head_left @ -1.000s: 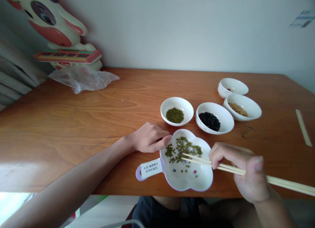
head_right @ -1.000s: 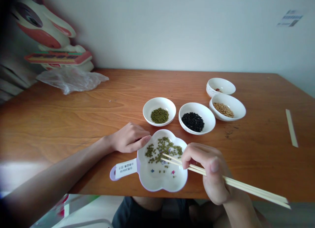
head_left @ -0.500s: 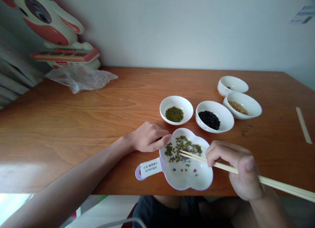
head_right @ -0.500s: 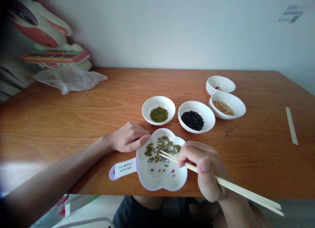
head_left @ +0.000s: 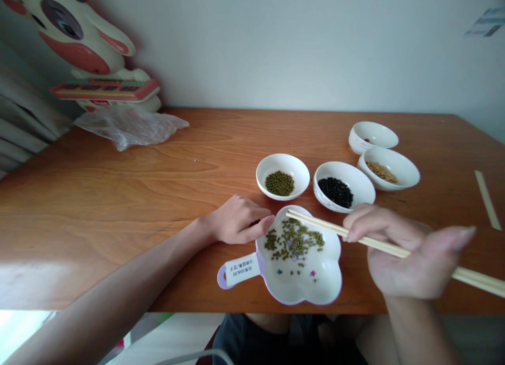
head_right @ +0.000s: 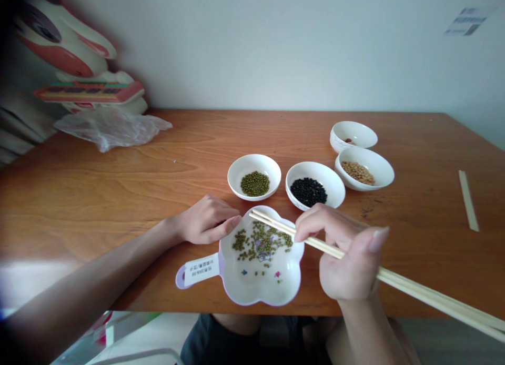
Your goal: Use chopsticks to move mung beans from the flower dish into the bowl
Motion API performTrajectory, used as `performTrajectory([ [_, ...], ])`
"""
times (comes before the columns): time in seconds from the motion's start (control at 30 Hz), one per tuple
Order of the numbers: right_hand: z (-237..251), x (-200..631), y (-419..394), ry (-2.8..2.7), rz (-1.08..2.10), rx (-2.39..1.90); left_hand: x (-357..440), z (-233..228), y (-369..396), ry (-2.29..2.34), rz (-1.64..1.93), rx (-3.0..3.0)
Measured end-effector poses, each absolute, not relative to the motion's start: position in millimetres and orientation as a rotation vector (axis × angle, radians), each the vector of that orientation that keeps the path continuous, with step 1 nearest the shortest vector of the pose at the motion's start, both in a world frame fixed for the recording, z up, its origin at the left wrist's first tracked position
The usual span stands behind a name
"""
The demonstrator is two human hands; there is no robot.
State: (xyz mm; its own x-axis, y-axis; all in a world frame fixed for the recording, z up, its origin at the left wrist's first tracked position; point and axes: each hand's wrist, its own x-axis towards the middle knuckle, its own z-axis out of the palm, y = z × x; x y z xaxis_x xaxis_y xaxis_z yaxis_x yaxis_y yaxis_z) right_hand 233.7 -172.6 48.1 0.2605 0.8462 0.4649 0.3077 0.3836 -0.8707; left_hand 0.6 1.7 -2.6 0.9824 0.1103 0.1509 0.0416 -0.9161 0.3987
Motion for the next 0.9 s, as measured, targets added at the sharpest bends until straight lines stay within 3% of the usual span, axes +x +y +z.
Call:
performTrajectory([
  [0.23, 56, 217, -150, -1.119, 0.47, -1.22, 0, -2, 2, 0.107, 0.244, 2.721],
  [0.57, 33, 235, -190, -1.495, 0.855, -1.268, 2, 0, 1, 0.106, 0.248, 2.725],
  [0.9, 30, 231, -183, -1.653, 0.84, -1.263, 1, 0, 1, 0.101, 0.272, 2.717],
])
